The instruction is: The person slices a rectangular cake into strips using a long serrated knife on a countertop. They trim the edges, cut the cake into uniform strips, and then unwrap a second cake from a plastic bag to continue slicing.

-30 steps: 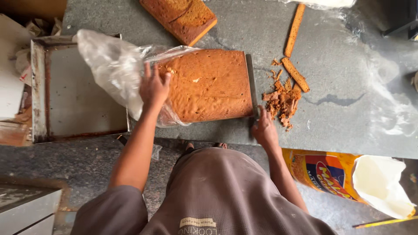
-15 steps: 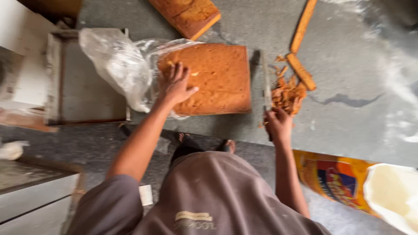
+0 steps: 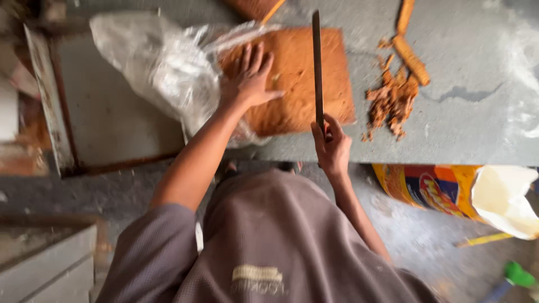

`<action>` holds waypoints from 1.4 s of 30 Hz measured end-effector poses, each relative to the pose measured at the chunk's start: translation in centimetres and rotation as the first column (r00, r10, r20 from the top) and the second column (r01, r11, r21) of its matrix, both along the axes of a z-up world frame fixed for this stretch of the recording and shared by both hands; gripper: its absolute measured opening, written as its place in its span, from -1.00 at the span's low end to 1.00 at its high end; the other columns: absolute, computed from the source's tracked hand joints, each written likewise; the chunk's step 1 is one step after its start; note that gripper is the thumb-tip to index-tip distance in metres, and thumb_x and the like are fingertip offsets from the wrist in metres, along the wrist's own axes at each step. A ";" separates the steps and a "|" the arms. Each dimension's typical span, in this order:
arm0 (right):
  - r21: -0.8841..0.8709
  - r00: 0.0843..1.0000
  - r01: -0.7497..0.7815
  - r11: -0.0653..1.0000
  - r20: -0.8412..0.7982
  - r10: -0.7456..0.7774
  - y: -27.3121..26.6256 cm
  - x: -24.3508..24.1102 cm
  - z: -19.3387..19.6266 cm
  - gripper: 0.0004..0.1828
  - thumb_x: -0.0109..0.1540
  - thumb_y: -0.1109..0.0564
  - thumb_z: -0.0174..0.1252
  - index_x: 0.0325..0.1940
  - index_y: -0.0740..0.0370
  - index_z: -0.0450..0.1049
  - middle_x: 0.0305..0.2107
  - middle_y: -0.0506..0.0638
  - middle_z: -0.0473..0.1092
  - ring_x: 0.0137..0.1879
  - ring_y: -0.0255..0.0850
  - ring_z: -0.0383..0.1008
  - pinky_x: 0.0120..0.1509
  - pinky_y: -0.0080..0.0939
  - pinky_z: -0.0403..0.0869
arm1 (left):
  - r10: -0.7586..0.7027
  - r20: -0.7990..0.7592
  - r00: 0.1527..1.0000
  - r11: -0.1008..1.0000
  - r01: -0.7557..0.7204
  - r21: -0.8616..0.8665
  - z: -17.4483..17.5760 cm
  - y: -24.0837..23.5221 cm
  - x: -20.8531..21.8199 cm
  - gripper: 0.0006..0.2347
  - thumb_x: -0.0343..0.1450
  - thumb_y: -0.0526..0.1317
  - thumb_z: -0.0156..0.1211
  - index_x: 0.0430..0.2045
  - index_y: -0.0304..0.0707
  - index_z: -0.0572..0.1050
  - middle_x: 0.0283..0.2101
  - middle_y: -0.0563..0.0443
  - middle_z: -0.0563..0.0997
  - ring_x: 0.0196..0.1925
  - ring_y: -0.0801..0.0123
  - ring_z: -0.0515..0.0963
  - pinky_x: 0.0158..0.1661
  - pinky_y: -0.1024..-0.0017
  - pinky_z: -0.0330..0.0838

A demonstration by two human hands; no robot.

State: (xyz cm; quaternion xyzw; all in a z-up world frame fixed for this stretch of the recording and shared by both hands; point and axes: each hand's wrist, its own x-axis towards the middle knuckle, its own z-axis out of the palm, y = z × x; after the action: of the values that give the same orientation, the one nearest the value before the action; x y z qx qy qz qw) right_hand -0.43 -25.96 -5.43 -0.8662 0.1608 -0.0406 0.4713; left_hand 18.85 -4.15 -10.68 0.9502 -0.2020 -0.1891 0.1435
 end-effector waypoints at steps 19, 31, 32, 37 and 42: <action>-0.018 0.996 -0.071 0.997 0.044 0.072 5.5 -0.6 -0.3 -0.66 0.30 0.11 0.27 0.11 0.33 0.50 -0.52 0.00 0.42 -0.51 -0.37 0.34 -0.42 -0.29 0.37 | 0.232 -0.288 0.929 0.689 -0.365 -0.626 12.4 8.8 1.9 -0.35 0.52 0.13 0.11 0.43 -0.26 0.13 0.43 -0.24 0.30 0.45 0.03 0.33 0.33 0.16 0.34; -0.169 0.991 -0.075 0.983 0.097 0.092 4.8 -0.7 -0.8 -0.66 0.28 0.11 0.32 0.07 0.35 0.54 -0.45 0.13 0.48 -0.47 -0.15 0.45 -0.35 -0.16 0.43 | -0.087 0.279 0.956 0.975 0.139 -0.173 3.0 3.9 7.5 -0.57 0.55 0.21 -0.06 0.16 -0.01 0.44 0.19 -0.26 0.53 0.21 -0.12 0.53 0.18 -0.06 0.38; -0.161 0.987 -0.080 0.984 0.125 0.100 4.9 -0.4 -0.8 -0.65 0.29 0.10 0.30 0.08 0.35 0.53 -0.41 0.14 0.49 -0.44 -0.16 0.48 -0.33 -0.16 0.45 | 0.066 -0.015 0.998 0.977 -0.068 -0.200 2.7 4.6 7.9 -0.55 0.54 0.19 -0.10 0.21 0.01 0.40 0.14 -0.16 0.59 0.11 -0.04 0.63 0.18 0.03 0.46; -0.127 0.994 -0.062 0.990 0.078 0.072 5.3 -0.6 -0.4 -0.63 0.29 0.10 0.28 0.11 0.36 0.53 -0.39 0.15 0.49 -0.44 -0.14 0.51 -0.34 -0.15 0.46 | 0.314 -0.055 0.948 0.899 -0.315 -0.303 1.9 8.6 7.7 -0.69 0.61 0.05 0.03 0.08 -0.12 0.50 0.11 -0.03 0.63 0.10 0.19 0.60 0.16 0.17 0.42; -0.138 0.991 -0.054 0.989 0.114 0.070 5.3 -0.6 -0.2 -0.66 0.29 0.11 0.29 0.09 0.36 0.54 -0.44 0.13 0.47 -0.45 -0.14 0.47 -0.35 -0.15 0.45 | 0.363 0.180 0.914 0.841 -0.238 -0.486 1.0 12.3 5.1 -0.60 0.42 -0.16 0.38 0.10 -0.31 0.49 0.06 -0.24 0.63 0.09 0.08 0.60 0.10 0.20 0.46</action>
State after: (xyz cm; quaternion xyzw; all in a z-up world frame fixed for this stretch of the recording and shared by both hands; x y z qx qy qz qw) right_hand -0.99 -20.69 -5.59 -0.8967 0.1023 -0.0881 0.4215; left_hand 23.95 8.14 -9.63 0.9264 -0.1049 0.0170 0.3613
